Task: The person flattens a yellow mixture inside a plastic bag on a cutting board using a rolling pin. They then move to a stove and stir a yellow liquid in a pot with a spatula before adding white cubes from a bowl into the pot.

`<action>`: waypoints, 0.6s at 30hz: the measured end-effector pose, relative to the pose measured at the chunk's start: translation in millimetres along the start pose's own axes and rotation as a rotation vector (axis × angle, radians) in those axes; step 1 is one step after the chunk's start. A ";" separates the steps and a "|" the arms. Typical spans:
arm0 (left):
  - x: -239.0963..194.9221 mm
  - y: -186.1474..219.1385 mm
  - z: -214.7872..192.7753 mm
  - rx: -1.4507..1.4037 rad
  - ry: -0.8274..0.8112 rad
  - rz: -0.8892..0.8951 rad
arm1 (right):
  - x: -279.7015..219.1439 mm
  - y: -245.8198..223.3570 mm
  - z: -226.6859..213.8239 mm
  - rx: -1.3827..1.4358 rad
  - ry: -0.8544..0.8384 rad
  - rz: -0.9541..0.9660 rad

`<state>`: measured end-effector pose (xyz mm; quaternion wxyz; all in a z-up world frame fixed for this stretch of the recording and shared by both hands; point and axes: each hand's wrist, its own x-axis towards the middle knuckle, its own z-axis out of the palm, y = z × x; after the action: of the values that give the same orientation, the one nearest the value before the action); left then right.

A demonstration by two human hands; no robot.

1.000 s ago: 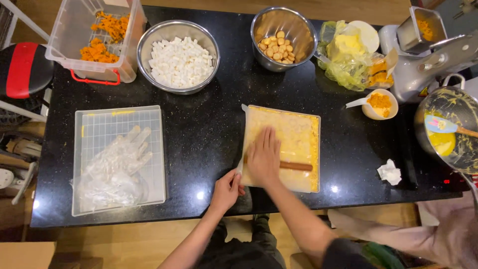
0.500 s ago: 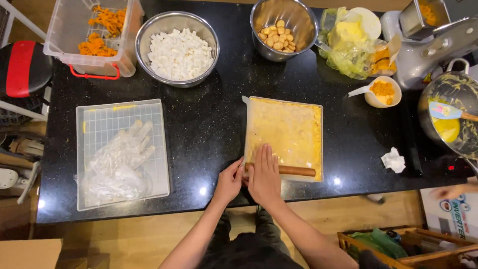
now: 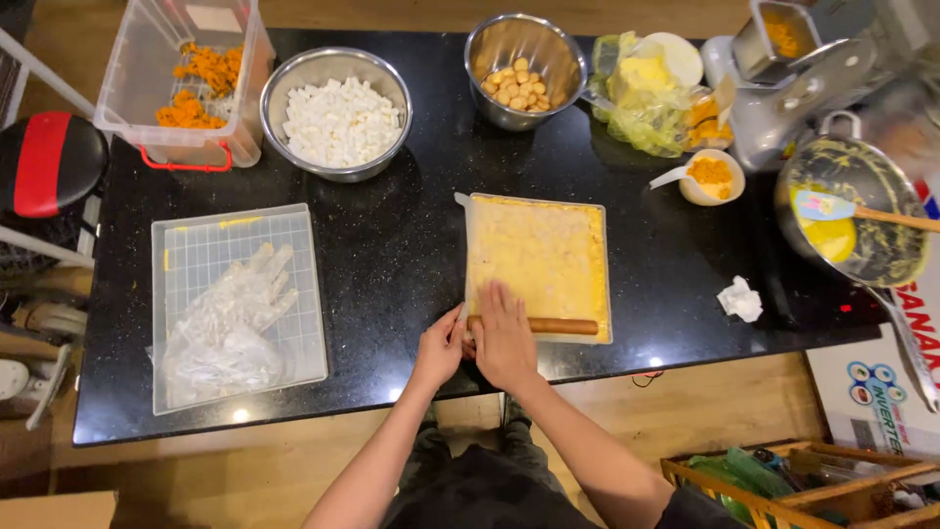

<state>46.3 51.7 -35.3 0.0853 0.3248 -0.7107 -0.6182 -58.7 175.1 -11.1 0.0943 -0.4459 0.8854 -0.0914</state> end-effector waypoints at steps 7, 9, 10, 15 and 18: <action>25.3 31.2 -16.1 0.098 0.079 -0.120 | 0.4 47.7 -13.7 0.054 0.105 -0.137; 61.2 32.4 -27.6 0.320 0.079 -0.123 | -8.0 51.0 -21.6 0.141 0.073 -0.142; 83.6 36.9 -26.0 0.321 0.078 -0.119 | -3.8 56.2 -15.2 0.140 0.077 -0.140; 195.4 47.0 -13.1 0.592 -0.009 0.005 | 5.7 64.9 -24.8 0.139 0.242 -0.224; 221.9 46.9 6.2 0.676 0.063 -0.060 | -17.3 70.8 -51.9 0.206 0.414 -0.158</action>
<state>-145.5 -68.0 -55.0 -0.0237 0.3744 -0.8626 -0.3395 -116.2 234.5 23.1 -0.0518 -0.4737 0.8342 -0.2776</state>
